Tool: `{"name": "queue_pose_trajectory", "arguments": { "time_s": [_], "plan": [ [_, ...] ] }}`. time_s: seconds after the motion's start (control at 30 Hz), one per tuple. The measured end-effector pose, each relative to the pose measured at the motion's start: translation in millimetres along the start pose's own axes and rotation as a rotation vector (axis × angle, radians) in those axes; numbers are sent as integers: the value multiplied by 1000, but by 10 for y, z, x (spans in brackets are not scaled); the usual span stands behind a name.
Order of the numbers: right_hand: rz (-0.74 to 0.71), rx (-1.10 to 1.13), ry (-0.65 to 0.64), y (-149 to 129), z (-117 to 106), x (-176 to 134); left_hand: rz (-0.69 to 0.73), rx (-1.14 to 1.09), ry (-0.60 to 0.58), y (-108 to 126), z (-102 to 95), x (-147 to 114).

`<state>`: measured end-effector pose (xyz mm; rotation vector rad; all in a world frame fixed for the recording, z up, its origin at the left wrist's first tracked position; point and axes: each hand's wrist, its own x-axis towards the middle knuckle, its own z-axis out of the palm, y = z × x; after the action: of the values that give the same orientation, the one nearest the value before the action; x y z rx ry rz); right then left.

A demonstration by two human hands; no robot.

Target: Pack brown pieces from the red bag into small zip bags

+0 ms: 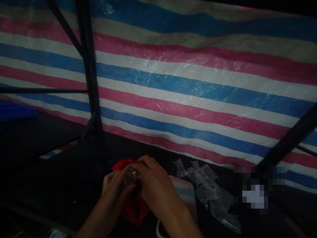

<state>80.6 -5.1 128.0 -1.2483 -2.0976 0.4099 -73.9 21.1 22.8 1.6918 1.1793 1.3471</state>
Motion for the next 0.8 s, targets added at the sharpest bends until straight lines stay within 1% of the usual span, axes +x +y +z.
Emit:
{"name": "queue_pose_trajectory", "arguments": {
  "time_s": [0.07,0.17,0.23,0.3,0.37,0.4,0.5,0.53,0.6,0.7,0.73,0.8],
  "plan": [
    [-1,-51,12,3,8,-15,2,-4,-10,-8,-4,8],
    [6,-58,32,30,16,-17,-17,-25,-17,-40,-2,6],
    [24,-35,74,69,22,2,-31,-51,-22,-67,-3,2],
    [60,-22,142,126,41,30,-50,-77,-15,-80,-23,6],
    [107,-38,177,190,84,53,-98,-129,-5,-69,-69,26],
    [133,-54,157,218,114,59,-138,-174,-2,-53,-101,44],
    [189,-94,17,266,215,52,-275,-372,-14,6,-213,123],
    [196,-94,-7,267,243,45,-310,-443,-28,22,-246,154],
    [198,-39,30,244,278,36,-370,-577,-67,43,-294,214],
    [186,178,134,168,282,47,-409,-754,-136,67,-305,265],
    [186,256,141,140,278,55,-403,-807,-152,79,-294,268],
    [195,395,115,96,276,67,-385,-891,-180,113,-260,259]
  ]
}}
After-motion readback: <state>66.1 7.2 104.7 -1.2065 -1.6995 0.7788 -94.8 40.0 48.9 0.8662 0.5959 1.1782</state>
